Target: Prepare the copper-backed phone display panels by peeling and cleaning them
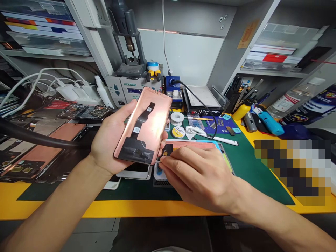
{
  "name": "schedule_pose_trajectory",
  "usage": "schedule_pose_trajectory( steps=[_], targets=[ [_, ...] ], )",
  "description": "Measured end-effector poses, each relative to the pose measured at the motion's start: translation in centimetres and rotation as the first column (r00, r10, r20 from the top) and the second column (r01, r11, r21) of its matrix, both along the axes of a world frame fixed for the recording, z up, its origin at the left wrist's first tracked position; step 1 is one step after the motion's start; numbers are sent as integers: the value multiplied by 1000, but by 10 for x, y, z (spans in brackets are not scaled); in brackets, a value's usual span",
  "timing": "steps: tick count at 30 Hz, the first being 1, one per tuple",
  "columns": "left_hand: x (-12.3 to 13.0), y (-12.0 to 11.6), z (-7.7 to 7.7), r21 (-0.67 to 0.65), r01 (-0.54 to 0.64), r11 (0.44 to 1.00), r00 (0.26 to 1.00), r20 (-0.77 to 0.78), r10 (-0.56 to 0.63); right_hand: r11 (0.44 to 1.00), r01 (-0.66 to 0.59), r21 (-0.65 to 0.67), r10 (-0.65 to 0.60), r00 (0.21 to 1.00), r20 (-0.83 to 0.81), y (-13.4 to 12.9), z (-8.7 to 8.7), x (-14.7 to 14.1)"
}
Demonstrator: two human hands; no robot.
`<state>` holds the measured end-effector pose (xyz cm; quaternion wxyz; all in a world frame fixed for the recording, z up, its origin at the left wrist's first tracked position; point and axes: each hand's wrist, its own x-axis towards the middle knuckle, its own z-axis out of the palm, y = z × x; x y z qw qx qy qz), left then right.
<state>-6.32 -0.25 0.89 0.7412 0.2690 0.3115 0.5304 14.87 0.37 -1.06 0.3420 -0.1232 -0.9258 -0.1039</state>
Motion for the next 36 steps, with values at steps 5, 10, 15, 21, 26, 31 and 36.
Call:
schedule_pose_trajectory(
  steps=[5,10,15,21,26,31,36],
  targets=[
    [2,-1,2,-4,-15,1000,1000,-2,15,999,-1,-47,0,1000,-22,-1,-2,-1],
    [4,-3,3,-16,-56,998,998,26,56,998,3,-59,-2,1000,8,-2,-1,-3],
    [4,-2,3,-1,-50,999,998,47,50,999,3,-50,-2,1000,10,-2,-2,-3],
    [4,-2,1,8,-45,999,999,29,45,999,-1,-35,2,1000,22,-2,-1,-4],
    [4,-2,3,5,-47,999,998,36,47,1000,-6,-12,6,1000,25,-3,0,-5],
    [4,-2,4,-11,-48,999,997,52,49,999,-18,50,15,998,58,-4,-1,-2],
    [5,-2,4,-19,-52,998,997,61,53,997,-30,74,25,997,75,-3,-3,1]
  ],
)
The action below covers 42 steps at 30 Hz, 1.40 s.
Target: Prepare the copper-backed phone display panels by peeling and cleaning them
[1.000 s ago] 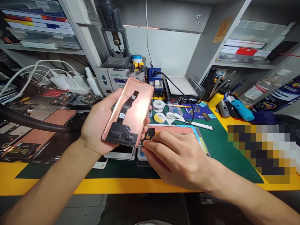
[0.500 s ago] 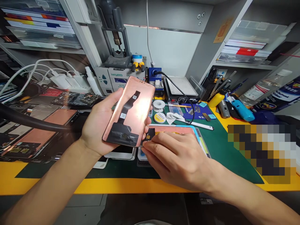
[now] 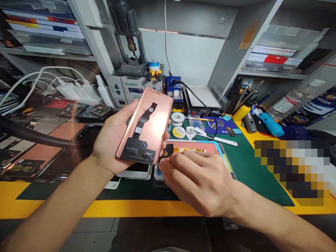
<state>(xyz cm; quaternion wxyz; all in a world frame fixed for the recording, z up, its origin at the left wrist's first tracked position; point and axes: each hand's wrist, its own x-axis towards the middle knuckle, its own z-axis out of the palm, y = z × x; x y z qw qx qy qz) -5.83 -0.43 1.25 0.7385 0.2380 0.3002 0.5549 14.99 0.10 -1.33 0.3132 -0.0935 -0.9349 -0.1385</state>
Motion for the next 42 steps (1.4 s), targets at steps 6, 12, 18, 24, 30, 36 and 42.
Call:
schedule_pose_trajectory(
  steps=[6,12,18,24,30,36,42],
  targets=[
    [0,0,-2,13,1,1000,1000,-20,-1,998,26,-49,-29,998,-51,-1,3,-2],
    [-1,-1,0,24,16,1000,999,-45,-15,982,81,-173,-98,991,-93,-1,-1,-5],
    [-2,-1,-3,55,34,998,998,-51,-31,973,93,-210,-112,991,-79,-4,-1,-6],
    [-1,0,-3,25,5,1000,999,-42,-4,978,82,-190,-100,991,-86,-3,-3,-7],
    [-1,0,-3,2,0,1000,999,-53,1,984,38,-172,-51,996,-70,-1,-3,-6],
    [-2,0,-2,-26,51,998,999,-13,-52,982,-7,-188,-8,997,-82,1,-3,-7],
    [-3,1,-7,-163,-105,981,990,-108,88,994,-26,-105,19,998,-61,5,-1,-10]
  ],
)
